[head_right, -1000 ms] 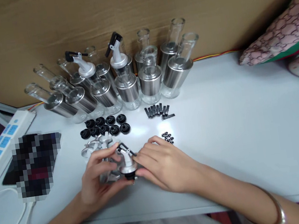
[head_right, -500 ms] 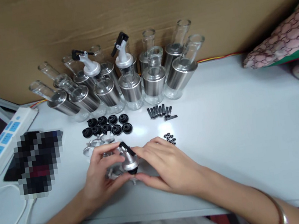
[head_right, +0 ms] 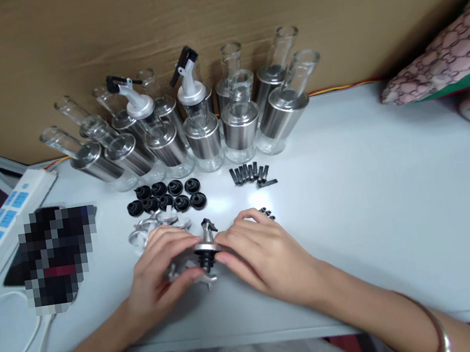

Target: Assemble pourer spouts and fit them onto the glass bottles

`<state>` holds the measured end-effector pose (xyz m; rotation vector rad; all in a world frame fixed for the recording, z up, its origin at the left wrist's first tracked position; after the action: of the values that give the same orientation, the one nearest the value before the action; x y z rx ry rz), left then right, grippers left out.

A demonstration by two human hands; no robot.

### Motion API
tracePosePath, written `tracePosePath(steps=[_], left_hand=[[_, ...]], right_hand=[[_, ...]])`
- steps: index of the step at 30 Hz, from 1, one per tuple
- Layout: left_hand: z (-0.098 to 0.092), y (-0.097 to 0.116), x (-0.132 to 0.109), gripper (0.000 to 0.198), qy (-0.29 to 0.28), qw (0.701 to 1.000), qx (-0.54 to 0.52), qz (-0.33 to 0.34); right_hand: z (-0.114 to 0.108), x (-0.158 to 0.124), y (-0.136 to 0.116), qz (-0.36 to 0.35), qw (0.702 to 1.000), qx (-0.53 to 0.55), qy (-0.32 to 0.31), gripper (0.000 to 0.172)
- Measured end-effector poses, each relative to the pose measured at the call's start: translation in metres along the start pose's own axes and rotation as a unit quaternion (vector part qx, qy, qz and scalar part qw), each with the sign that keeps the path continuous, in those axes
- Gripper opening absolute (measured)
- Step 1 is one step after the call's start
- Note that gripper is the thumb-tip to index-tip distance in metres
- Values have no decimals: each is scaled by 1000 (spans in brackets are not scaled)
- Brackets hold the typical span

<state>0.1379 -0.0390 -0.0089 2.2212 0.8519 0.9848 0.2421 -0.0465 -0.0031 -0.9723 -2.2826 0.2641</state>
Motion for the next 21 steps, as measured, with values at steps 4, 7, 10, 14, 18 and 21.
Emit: tracePosePath(steps=[4,7,10,14,18,21], left_hand=[[-1,-2,-2,15,5,1000,-6,-5],[-1,-3,-2,9,5,1000,1,-13],[-1,-4,-2,7,5,1000,2,-19],[1,-4,-2,6,-7,1000,-11,-19],[4,-5,-2,5,-19,999,-17,-24],[3,-4,-2,4,-9,1000,-7,-21]], right_hand=[[2,0,2,11,1000,10,-14,13],[4,1,3,23,998,48,-30,14],[1,1,2,25,997,74,-27,18],[0,2,-1,17,996,84,-24,25],[0,2,-3,10,996,89,-25,28],[2,1,-3,8,995,93,-36,32]])
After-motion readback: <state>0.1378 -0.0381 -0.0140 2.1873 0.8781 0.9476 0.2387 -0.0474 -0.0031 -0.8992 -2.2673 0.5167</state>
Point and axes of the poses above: each hand's wrist, its own x-axis towards the middle knuckle, its own z-axis out of the palm, y = z × x, the point moved 10 cm from there along x, towards the middle knuckle, and after that the axes turned 7 degrees about -x, right-handed, at the moved point
